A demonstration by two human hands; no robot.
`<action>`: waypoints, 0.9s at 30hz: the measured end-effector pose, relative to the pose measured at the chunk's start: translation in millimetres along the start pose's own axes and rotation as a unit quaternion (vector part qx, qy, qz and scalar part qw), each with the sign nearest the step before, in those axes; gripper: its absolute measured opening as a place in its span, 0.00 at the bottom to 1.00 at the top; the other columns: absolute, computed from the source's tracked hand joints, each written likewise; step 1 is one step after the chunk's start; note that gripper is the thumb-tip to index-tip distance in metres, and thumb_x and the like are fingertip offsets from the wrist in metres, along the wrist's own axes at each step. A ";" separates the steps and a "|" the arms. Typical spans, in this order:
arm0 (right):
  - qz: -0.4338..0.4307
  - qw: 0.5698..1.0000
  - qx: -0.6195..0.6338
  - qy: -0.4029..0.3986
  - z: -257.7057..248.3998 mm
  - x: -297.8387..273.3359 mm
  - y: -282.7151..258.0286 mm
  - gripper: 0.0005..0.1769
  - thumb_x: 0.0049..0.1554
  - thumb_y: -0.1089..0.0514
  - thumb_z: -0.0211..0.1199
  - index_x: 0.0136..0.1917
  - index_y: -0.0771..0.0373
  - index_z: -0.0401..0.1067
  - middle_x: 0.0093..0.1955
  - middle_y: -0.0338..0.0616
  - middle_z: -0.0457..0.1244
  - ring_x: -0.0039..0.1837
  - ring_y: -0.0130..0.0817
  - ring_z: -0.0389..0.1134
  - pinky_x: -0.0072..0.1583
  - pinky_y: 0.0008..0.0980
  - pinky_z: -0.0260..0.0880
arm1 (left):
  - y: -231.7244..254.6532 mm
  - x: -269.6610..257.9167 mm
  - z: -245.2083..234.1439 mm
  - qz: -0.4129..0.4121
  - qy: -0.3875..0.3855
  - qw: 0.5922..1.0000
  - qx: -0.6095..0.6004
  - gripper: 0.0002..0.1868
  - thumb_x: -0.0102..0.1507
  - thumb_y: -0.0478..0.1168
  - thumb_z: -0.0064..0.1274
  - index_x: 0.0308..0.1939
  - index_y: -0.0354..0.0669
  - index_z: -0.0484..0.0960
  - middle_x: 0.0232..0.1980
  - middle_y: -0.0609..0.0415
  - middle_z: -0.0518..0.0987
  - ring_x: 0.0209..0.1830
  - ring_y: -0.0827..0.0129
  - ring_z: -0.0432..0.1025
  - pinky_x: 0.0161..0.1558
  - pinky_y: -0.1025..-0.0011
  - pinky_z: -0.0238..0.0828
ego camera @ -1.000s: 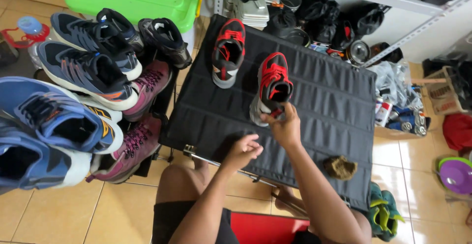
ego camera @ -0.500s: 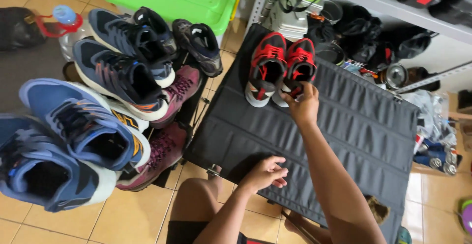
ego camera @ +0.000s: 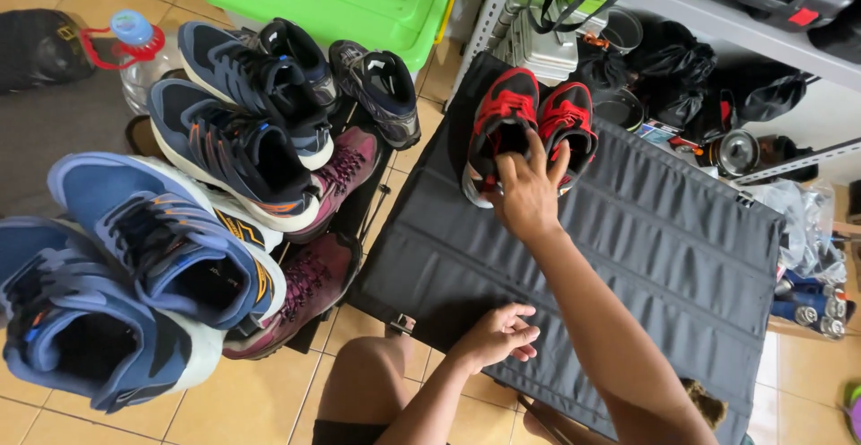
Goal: Cleaning a red sneaker by brushing the sole and sides to remove dirt.
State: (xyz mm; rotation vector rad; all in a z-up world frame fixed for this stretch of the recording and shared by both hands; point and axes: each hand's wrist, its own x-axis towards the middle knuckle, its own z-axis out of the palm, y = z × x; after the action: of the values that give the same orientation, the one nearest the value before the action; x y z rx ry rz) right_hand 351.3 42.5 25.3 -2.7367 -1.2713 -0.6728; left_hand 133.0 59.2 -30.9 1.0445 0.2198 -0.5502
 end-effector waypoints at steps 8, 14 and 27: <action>0.016 1.000 0.013 -0.007 37.3 39.6 30.0 0.39 0.38 0.43 0.81 0.56 0.63 0.69 0.50 0.46 0.66 0.80 0.61 0.53 0.76 0.77 0.32 | -9.8 8.7 -5.3 0.003 -0.015 1.000 -0.024 0.33 0.66 0.45 0.54 0.72 0.34 0.65 0.47 0.44 0.76 0.38 0.62 0.79 0.40 0.73 0.80; 0.044 0.999 0.004 -0.031 29.0 42.8 24.7 0.51 0.39 0.38 0.80 0.69 0.60 0.65 0.58 0.49 0.66 0.78 0.61 0.53 0.76 0.74 0.31 | -10.7 11.0 -4.7 -0.002 -0.014 0.999 -0.037 0.32 0.66 0.45 0.53 0.71 0.34 0.65 0.46 0.43 0.77 0.37 0.62 0.79 0.39 0.72 0.80; 0.402 0.879 0.254 -0.029 17.0 -46.7 36.1 0.36 0.45 0.49 0.79 0.61 0.52 0.62 0.79 0.62 0.42 0.52 0.59 0.71 0.59 0.57 0.68 | 2.1 2.8 -2.5 -0.009 -0.007 1.000 -0.008 0.33 0.66 0.46 0.50 0.72 0.34 0.64 0.49 0.40 0.78 0.39 0.64 0.80 0.40 0.74 0.80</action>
State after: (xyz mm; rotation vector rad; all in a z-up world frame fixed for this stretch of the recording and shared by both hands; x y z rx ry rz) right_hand 357.6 -11.1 -4.1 -2.4769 -0.1623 -0.1343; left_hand 136.7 61.2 -31.8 1.0242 0.2211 -0.5706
